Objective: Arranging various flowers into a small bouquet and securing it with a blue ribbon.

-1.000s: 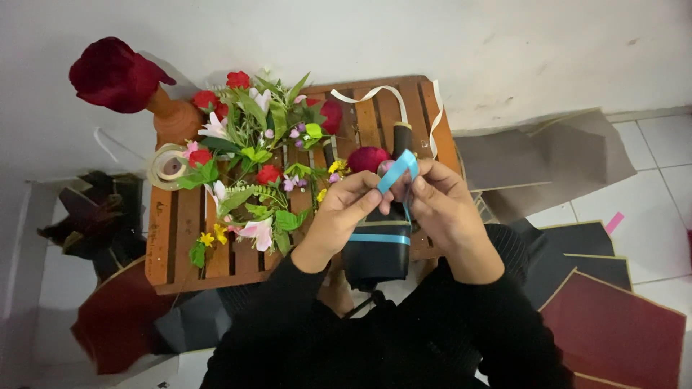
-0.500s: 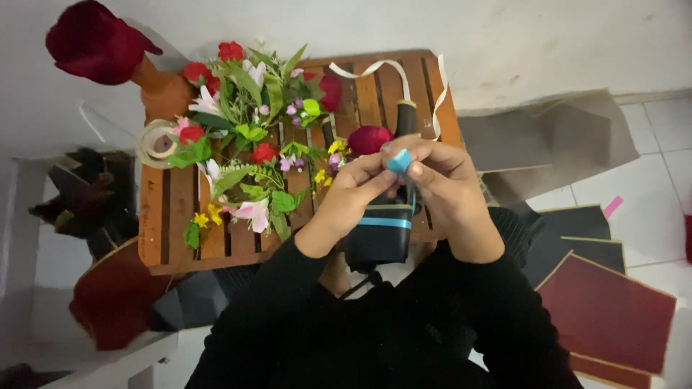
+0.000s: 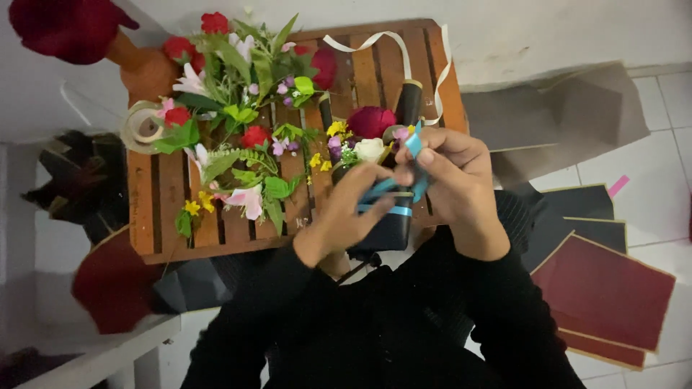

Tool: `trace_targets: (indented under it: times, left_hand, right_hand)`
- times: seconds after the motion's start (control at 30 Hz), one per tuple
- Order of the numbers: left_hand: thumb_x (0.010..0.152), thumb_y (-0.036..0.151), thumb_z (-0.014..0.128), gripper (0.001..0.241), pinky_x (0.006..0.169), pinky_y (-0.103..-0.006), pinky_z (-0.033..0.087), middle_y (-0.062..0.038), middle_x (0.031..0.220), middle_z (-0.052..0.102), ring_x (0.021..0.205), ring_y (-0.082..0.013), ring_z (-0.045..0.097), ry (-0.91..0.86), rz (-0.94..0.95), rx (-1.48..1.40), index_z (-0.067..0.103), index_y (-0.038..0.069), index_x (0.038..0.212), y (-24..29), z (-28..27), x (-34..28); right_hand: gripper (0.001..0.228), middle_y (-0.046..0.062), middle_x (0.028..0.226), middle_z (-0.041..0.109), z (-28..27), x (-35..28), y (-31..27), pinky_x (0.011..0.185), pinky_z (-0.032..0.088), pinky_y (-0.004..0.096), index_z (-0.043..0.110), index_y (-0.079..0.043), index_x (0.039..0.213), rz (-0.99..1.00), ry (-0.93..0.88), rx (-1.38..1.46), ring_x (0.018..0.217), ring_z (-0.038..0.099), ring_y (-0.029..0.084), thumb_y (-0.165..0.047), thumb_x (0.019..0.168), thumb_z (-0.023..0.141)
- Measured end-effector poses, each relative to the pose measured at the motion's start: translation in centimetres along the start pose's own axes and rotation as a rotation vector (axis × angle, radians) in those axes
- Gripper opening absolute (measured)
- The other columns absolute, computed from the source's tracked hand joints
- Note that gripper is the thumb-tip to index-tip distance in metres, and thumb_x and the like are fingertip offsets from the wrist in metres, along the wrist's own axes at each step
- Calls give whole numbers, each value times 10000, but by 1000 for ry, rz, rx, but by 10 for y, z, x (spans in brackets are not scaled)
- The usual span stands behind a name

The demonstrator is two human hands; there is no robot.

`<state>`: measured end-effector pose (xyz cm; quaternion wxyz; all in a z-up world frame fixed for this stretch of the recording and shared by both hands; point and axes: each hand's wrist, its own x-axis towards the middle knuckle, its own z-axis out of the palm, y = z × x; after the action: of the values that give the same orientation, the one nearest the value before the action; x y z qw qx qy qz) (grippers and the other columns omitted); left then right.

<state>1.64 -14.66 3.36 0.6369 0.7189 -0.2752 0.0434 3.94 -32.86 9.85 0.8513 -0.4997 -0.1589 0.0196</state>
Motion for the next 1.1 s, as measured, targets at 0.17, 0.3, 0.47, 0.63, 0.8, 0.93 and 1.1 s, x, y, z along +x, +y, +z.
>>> trace_targets:
  times: [0.17,0.3,0.47,0.63,0.8,0.93,1.1]
  left_hand:
    - [974,228,677,383,993,-529,461,-254,1158,623,1101,-488,587,7,83,154,571,-8,1257,1,24,-22]
    - [910,244,754,343,860,-470,504,-183,940,632,892,-380,613,-15,58,326,621,-7,1101,-8,35,-19]
    - [901,253,715,292,808,-473,476,-161,863,630,828,-363,601,0,-64,438,627,6,1029,-27,52,-27]
    - [914,178,646,267,909,-513,423,-203,937,647,909,-401,601,44,-63,445,629,-22,1090,-25,60,-21]
    - [932,65,543,294,1061,-573,345,-267,1047,672,1031,-458,601,87,-72,450,633,-65,1180,-24,67,-18]
    - [1014,109,472,233,808,-423,455,-5,747,667,766,-256,617,96,-142,362,700,147,994,-40,73,-26]
    - [1008,143,554,132,673,-387,446,-70,807,714,703,-296,611,110,-92,492,681,146,971,-29,71,-19]
  right_hand:
    - [101,217,877,651,11,-2,9,496,480,262,620,46,972,14,23,-38,582,586,134,-54,984,619]
    - [91,149,808,632,30,-2,15,509,412,205,614,34,961,48,33,45,564,517,59,-50,995,609]
    - [66,176,832,652,39,-12,20,520,401,193,639,45,923,84,11,23,567,493,51,-1,967,622]
    - [85,181,822,660,38,-19,25,500,388,205,657,51,915,135,10,-13,560,475,62,-16,959,631]
    - [87,159,1015,718,37,-21,11,816,533,320,710,36,992,3,54,-268,922,634,148,-16,963,646]
    - [315,178,1266,648,-15,-32,4,1054,493,467,613,-21,1312,-169,101,-566,1226,618,304,-199,1059,551]
    - [251,116,936,732,-91,-81,51,843,544,468,740,-105,991,-44,104,-1209,898,689,393,77,881,606]
